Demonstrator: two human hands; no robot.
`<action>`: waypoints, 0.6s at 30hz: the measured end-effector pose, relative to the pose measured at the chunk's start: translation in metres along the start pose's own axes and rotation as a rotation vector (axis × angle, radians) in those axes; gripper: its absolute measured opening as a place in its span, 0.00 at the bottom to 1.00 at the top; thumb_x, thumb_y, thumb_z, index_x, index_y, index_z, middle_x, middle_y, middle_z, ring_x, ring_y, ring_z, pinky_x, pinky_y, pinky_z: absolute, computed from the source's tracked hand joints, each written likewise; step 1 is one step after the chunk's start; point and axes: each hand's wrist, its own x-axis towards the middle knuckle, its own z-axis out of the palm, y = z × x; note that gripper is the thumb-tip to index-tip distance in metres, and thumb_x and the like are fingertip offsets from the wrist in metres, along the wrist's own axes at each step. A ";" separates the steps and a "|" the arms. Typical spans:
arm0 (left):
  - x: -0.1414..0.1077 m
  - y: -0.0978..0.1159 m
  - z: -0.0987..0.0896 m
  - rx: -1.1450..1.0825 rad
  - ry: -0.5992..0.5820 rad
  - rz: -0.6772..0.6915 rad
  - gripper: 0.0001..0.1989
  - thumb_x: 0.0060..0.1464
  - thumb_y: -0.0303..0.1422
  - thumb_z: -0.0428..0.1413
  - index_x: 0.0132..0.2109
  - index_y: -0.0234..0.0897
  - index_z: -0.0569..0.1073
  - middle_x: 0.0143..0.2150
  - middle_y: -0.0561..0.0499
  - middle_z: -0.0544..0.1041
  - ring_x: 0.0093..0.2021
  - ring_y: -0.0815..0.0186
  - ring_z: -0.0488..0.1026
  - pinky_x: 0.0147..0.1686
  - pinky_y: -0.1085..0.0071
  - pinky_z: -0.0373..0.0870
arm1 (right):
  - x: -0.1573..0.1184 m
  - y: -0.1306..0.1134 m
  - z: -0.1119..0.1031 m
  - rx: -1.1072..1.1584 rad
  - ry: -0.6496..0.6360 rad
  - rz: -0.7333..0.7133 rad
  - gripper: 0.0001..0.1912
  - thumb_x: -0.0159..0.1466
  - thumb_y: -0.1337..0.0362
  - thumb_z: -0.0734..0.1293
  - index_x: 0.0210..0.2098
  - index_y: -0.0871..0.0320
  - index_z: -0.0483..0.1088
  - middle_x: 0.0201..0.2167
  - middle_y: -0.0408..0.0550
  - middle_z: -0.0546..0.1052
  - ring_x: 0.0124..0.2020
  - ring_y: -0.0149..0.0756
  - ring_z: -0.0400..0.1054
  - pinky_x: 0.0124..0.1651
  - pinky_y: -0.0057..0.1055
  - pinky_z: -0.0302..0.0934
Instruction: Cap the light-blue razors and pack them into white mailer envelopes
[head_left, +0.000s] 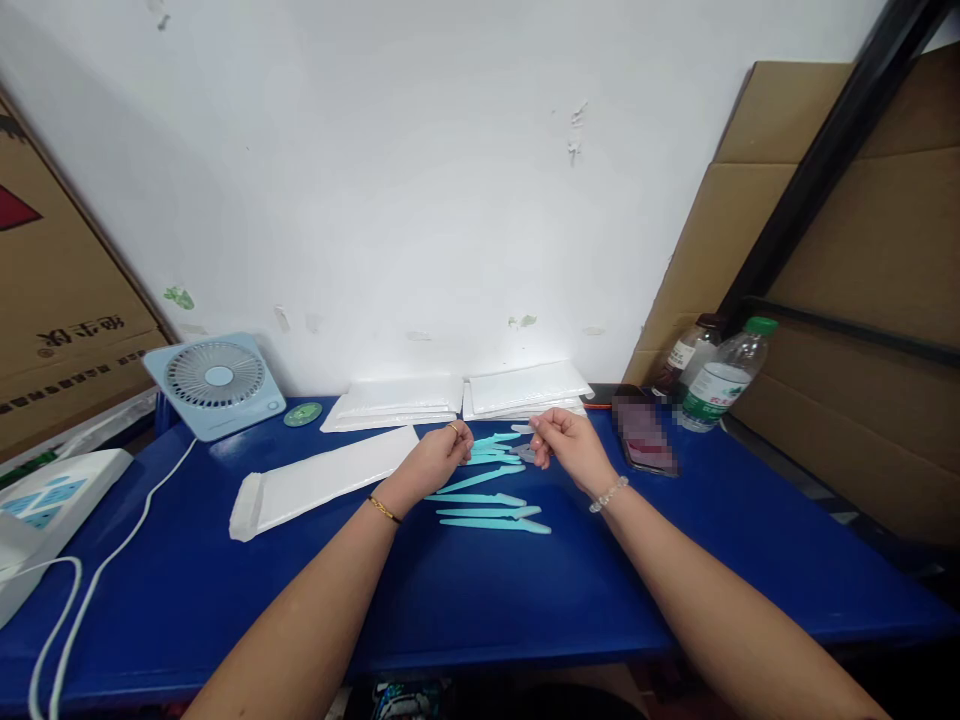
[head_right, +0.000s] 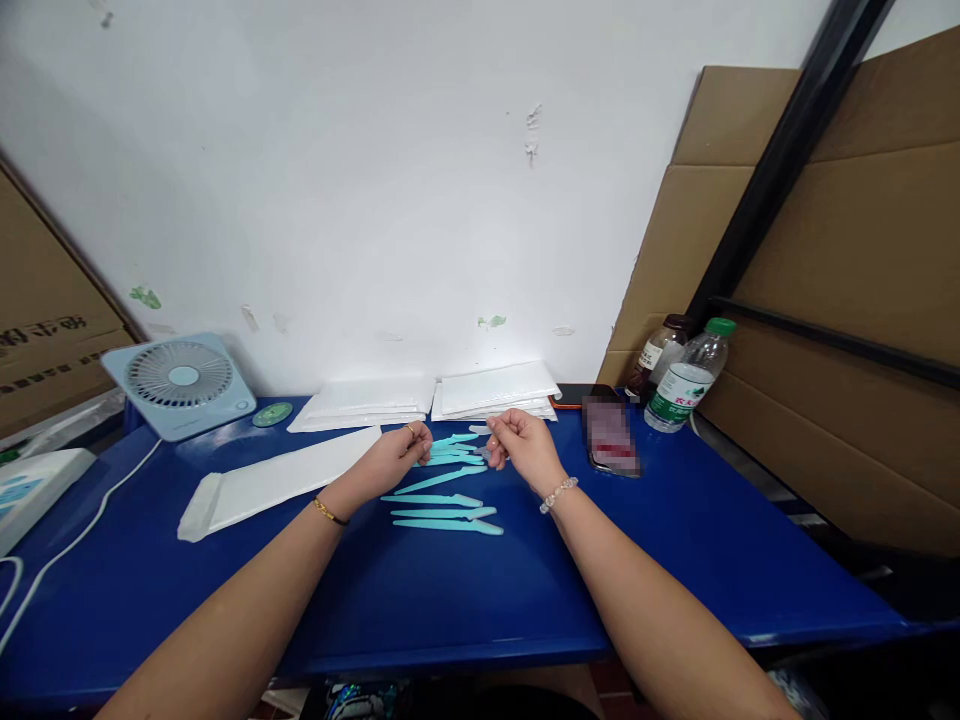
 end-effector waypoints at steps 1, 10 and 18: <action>0.000 0.000 0.000 0.000 0.000 0.005 0.11 0.60 0.38 0.42 0.35 0.38 0.64 0.30 0.51 0.73 0.32 0.66 0.70 0.34 0.70 0.66 | 0.000 -0.001 0.000 -0.008 -0.003 0.002 0.20 0.55 0.46 0.68 0.27 0.58 0.64 0.19 0.42 0.73 0.15 0.29 0.67 0.17 0.24 0.61; 0.001 -0.001 0.001 -0.019 -0.003 0.007 0.11 0.60 0.38 0.42 0.35 0.38 0.64 0.31 0.51 0.74 0.32 0.66 0.71 0.35 0.71 0.66 | -0.003 -0.005 0.004 -0.053 -0.019 -0.015 0.20 0.56 0.47 0.67 0.26 0.58 0.63 0.18 0.41 0.72 0.14 0.28 0.66 0.16 0.23 0.60; -0.003 0.006 0.002 0.128 -0.154 0.000 0.13 0.56 0.41 0.48 0.34 0.38 0.71 0.31 0.52 0.75 0.29 0.66 0.70 0.28 0.72 0.63 | 0.000 -0.002 -0.009 -0.553 -0.129 -0.069 0.16 0.62 0.52 0.61 0.29 0.58 0.67 0.21 0.43 0.73 0.18 0.29 0.65 0.22 0.25 0.57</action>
